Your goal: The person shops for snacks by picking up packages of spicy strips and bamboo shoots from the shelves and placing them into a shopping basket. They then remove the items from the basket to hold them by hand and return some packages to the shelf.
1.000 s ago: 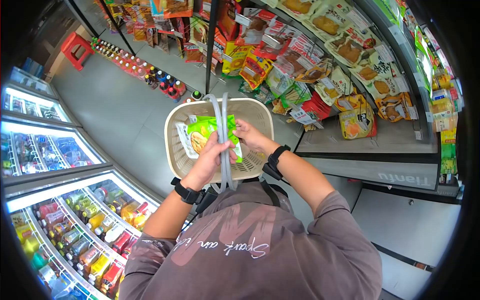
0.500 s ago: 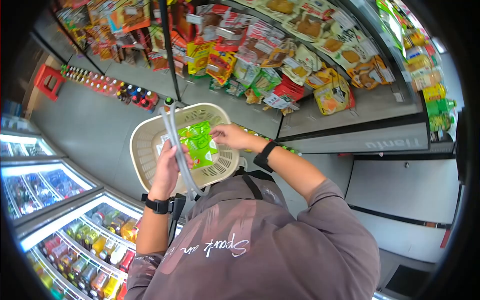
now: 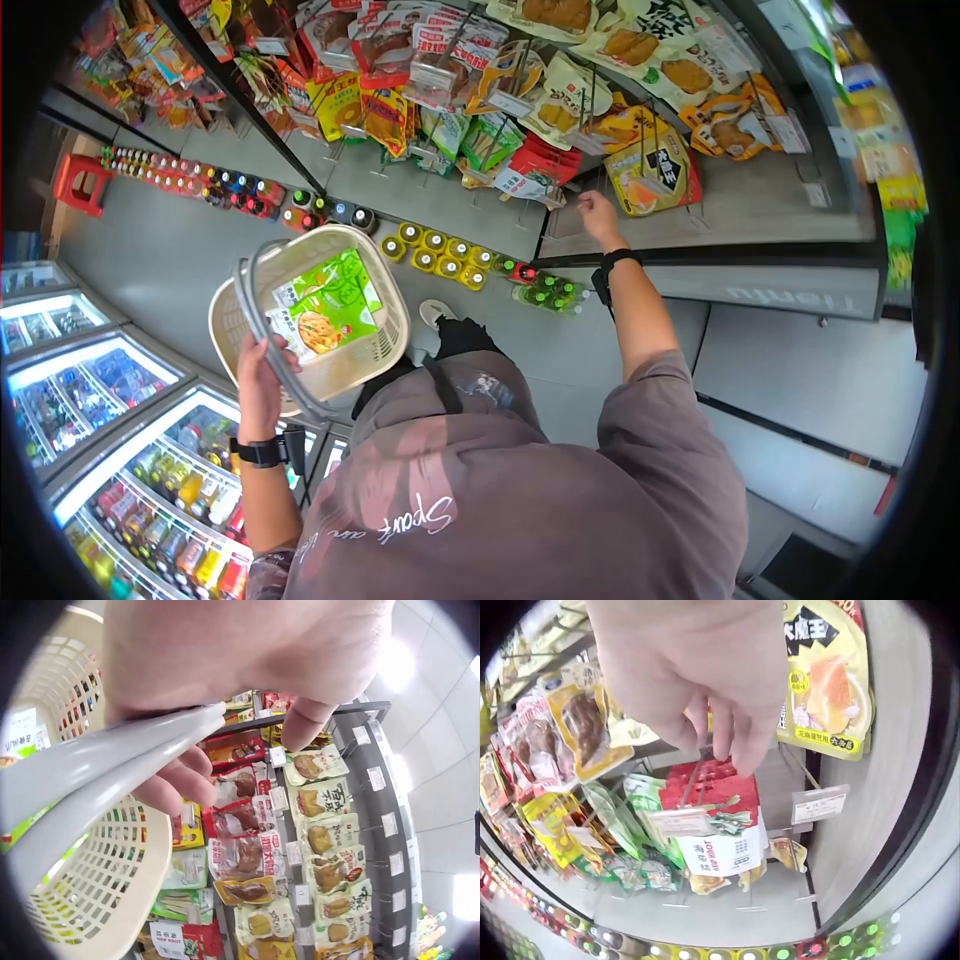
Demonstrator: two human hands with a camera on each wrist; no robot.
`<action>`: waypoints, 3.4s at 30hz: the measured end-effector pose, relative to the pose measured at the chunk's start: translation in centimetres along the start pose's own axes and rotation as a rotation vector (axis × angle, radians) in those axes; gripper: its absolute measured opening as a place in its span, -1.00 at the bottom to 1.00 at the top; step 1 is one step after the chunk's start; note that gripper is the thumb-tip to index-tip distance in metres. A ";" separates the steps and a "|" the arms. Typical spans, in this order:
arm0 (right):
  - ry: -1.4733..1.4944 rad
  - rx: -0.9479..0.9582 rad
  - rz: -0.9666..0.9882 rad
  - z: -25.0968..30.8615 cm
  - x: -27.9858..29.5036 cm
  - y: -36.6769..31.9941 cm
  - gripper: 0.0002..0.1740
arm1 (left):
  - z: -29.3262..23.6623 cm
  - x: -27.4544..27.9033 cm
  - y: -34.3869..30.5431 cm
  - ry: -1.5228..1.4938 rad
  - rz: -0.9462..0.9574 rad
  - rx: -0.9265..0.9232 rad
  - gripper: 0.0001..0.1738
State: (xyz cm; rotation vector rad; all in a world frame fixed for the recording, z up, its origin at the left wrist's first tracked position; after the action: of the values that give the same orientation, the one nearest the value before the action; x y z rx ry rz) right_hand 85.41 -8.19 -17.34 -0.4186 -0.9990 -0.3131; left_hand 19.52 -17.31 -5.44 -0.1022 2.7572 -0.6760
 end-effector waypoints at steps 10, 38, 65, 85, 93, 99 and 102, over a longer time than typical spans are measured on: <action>-0.436 0.152 0.221 -1.2 -5.8 13.3 -0.33 | -0.8 -3.6 -2.8 0.116 -0.300 -0.041 -0.45; -0.086 0.192 0.036 -3.3 -9.0 16.2 -0.81 | 0.0 -8.0 -7.7 0.105 -0.391 -0.051 -0.69; -0.084 0.225 0.222 -5.5 -11.5 5.1 -0.69 | 0.4 -6.6 -5.3 0.084 -0.237 -0.001 -0.65; 0.097 0.291 0.464 3.7 -6.6 -8.4 -0.78 | 0.3 -3.7 -3.4 0.000 -0.156 0.009 -0.67; 0.151 0.846 0.385 28.1 9.2 -21.1 -0.84 | 0.6 -3.6 -1.8 -0.012 -0.074 -0.011 -0.67; 0.210 1.056 0.375 36.9 9.7 -24.8 -0.87 | -0.4 -4.5 -1.5 -0.037 -0.004 -0.040 -0.66; 0.270 1.054 0.471 39.5 6.5 -25.4 -0.84 | -0.9 -4.3 -1.7 -0.060 -0.030 -0.051 -0.67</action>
State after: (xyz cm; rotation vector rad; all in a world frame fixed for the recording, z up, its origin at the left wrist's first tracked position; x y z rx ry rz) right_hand 48.30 -12.09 11.89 0.3509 -0.6535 0.5695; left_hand 23.38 -17.83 -2.73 -0.1729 2.7205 -0.6008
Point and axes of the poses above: each hand's wrist, its own y-axis towards the middle knuckle, its own x-axis out of the back of the hand, z = x × y, the point moved 8 cm from there along y, towards the middle knuckle, and after that the axes turned 5 degrees about -x, right-handed, at the moved point
